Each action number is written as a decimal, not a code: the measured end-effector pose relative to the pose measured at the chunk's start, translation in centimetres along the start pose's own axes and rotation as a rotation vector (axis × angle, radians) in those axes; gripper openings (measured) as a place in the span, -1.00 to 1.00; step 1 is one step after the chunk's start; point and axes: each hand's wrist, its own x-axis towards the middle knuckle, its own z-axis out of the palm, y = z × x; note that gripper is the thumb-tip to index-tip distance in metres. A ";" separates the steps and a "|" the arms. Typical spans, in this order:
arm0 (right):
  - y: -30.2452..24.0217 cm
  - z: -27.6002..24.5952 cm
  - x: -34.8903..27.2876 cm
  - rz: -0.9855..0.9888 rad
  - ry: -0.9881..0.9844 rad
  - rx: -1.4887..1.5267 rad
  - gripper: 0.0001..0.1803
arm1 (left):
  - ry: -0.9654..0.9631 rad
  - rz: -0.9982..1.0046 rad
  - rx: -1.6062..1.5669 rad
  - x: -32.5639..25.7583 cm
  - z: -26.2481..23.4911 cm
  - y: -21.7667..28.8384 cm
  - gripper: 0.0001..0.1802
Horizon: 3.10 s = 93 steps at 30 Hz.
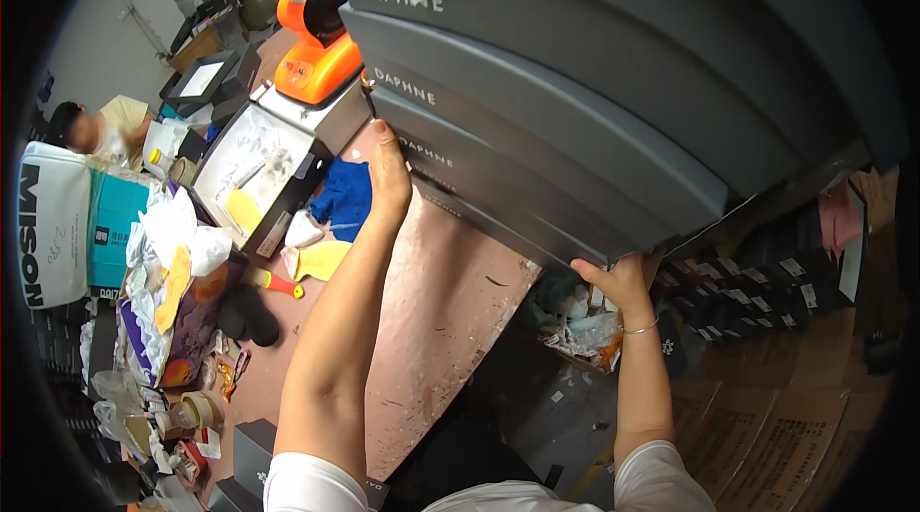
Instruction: Packing pairs of high-heeled shoes into shoeboxes with protective paper.
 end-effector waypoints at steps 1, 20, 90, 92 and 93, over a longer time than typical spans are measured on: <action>0.5 -0.1 -0.2 -0.019 0.026 -0.027 -0.24 | -0.024 -0.031 0.018 0.0 -0.3 0.4 -0.17; -9.3 -4.8 3.6 -0.339 0.338 -0.066 -0.04 | -0.179 0.177 -0.080 0.6 -0.1 12.8 -0.19; -28.3 31.5 -21.0 -0.272 -1.262 -0.176 -0.30 | 0.802 -0.344 -0.089 -63.1 -28.6 10.5 -0.22; -26.0 32.2 -20.8 -0.015 -1.370 -0.237 -0.29 | 0.783 -0.373 -0.449 -60.5 -28.8 7.5 -0.25; -24.4 31.7 -21.9 0.000 -1.285 -0.185 -0.29 | 0.782 -0.373 -0.438 -59.5 -29.5 6.5 -0.26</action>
